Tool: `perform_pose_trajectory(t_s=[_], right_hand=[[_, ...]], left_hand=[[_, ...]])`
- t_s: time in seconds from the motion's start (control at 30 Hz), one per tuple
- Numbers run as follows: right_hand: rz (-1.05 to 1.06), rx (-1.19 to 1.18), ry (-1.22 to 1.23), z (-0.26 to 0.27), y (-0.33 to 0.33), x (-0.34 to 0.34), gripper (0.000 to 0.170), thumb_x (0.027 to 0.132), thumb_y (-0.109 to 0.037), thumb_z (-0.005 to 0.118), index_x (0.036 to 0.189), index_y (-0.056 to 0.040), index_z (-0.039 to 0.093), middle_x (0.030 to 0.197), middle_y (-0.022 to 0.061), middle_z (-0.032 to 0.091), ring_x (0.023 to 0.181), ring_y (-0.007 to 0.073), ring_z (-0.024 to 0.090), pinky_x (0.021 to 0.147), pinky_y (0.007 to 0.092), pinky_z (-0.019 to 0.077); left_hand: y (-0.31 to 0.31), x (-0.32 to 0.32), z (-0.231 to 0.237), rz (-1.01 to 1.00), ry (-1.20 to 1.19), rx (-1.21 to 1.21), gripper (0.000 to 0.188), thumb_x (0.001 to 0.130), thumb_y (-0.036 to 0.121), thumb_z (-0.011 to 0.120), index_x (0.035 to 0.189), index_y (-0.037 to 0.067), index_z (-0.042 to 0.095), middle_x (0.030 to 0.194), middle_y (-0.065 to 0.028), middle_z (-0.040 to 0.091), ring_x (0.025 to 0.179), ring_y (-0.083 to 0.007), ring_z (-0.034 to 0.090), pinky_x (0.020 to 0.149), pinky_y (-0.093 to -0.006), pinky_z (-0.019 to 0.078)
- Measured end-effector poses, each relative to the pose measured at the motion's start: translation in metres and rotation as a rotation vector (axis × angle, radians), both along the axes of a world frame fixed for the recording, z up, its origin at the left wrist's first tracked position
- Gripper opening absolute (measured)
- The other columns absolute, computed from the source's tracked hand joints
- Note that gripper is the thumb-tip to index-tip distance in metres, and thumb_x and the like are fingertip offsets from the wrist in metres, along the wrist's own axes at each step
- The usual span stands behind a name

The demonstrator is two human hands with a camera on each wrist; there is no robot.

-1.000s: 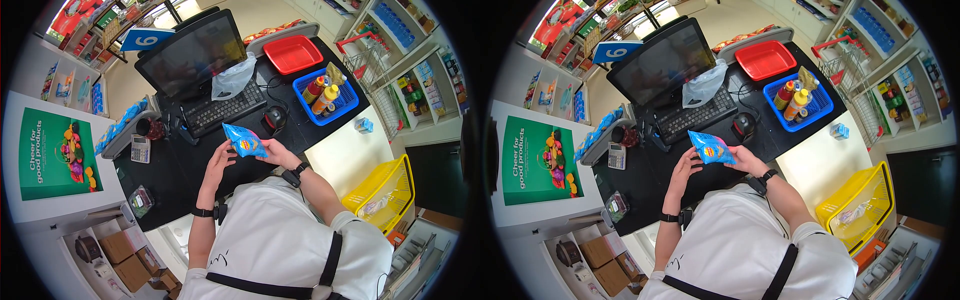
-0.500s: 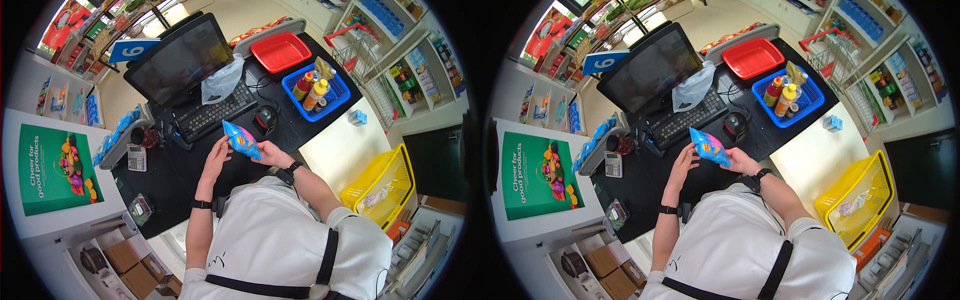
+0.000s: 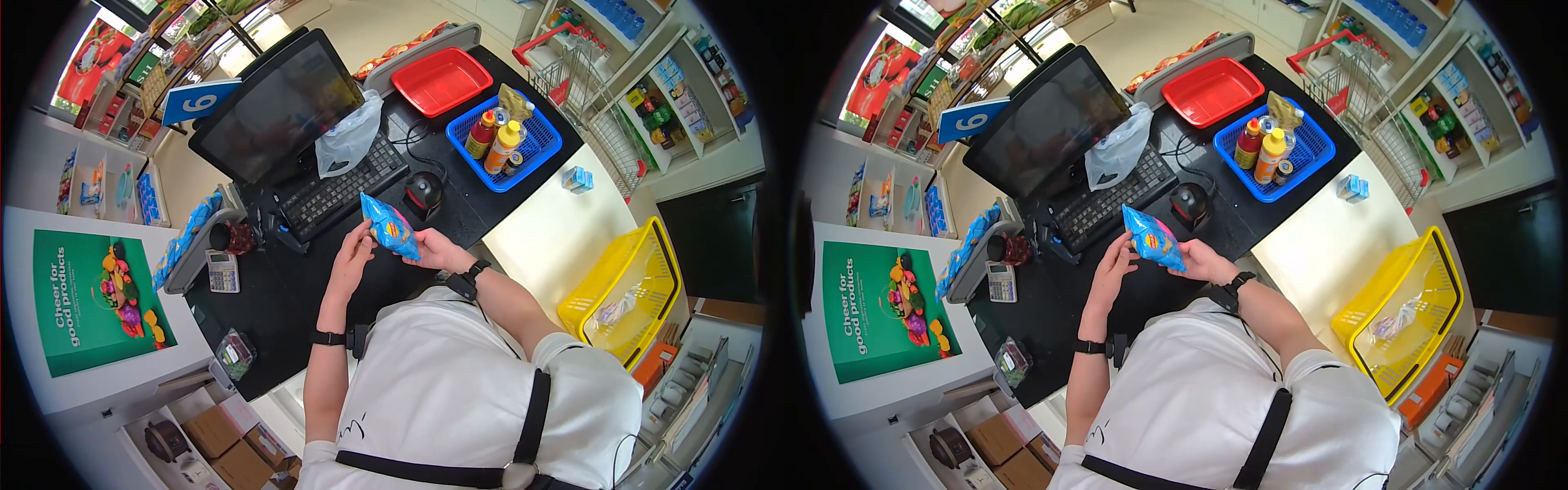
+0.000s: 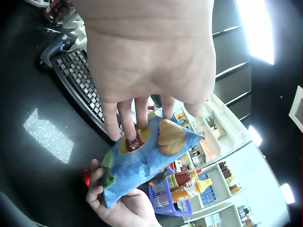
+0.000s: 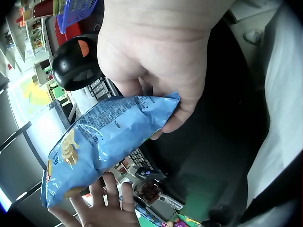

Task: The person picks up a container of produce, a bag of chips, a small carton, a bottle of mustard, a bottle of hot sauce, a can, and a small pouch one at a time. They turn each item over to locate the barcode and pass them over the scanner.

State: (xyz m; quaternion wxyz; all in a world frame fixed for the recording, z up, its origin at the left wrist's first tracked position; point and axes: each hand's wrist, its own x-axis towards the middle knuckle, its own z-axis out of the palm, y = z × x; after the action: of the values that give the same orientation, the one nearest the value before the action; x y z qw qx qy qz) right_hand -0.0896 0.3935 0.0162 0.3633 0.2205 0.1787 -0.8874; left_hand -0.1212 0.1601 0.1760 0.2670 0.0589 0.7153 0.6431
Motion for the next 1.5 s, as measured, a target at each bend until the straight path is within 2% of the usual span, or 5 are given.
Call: perform_pose_trajectory(t_s=[0.2,0.33,1.03,1.13,1.5], right_hand=[[-0.066,-0.061,0.007,0.022,-0.003,-0.005,0.039,0.103,-0.021,0.047,0.134,-0.0015,0.06,0.126,0.0142,0.07,0.112,0.0266,0.065,0.099,0.041,0.0481],[-0.081,-0.083,0.01,0.019,-0.004,-0.007,0.039,0.103,-0.022,0.048,0.134,-0.0042,0.06,0.128,0.0116,0.069,0.113,0.0247,0.064,0.103,0.0421,0.0448],[-0.089,-0.035,0.02,0.018,0.002,-0.002,0.032,0.103,-0.025,0.05,0.127,-0.008,0.063,0.126,0.0058,0.069,0.114,0.0229,0.063,0.104,0.0453,0.0427],[-0.086,-0.048,0.059,0.026,0.004,-0.002,0.033,0.103,-0.03,0.051,0.127,-0.0111,0.064,0.125,0.0043,0.07,0.114,0.0214,0.063,0.105,0.0433,0.0396],[-0.12,-0.04,0.071,0.037,0.007,0.001,0.037,0.104,-0.043,0.056,0.127,-0.016,0.065,0.126,0.0001,0.069,0.113,0.0191,0.062,0.104,0.041,0.0399]], left_hand=[[0.006,0.001,0.018,-0.044,0.171,0.031,0.042,0.106,0.014,0.058,0.147,0.007,0.054,0.13,-0.0071,0.056,0.114,-0.0153,0.059,0.098,-0.0302,0.048],[0.01,0.001,0.025,-0.047,0.186,0.042,0.042,0.105,0.013,0.059,0.147,0.008,0.054,0.131,-0.0073,0.056,0.114,-0.0155,0.059,0.1,-0.03,0.047],[0.005,0.002,0.01,0.027,0.148,0.027,0.039,0.106,0.017,0.059,0.143,0.005,0.056,0.127,-0.0057,0.057,0.107,-0.0135,0.06,0.096,-0.0288,0.0486],[0.0,0.002,0.005,0.002,0.148,-0.023,0.045,0.109,0.029,0.057,0.147,0.008,0.052,0.132,-0.0062,0.059,0.117,-0.0161,0.06,0.098,-0.0334,0.0511],[-0.003,0.005,-0.003,0.078,0.092,-0.02,0.044,0.109,0.029,0.057,0.147,0.008,0.052,0.131,-0.0062,0.06,0.119,-0.0162,0.059,0.097,-0.0327,0.0518]])
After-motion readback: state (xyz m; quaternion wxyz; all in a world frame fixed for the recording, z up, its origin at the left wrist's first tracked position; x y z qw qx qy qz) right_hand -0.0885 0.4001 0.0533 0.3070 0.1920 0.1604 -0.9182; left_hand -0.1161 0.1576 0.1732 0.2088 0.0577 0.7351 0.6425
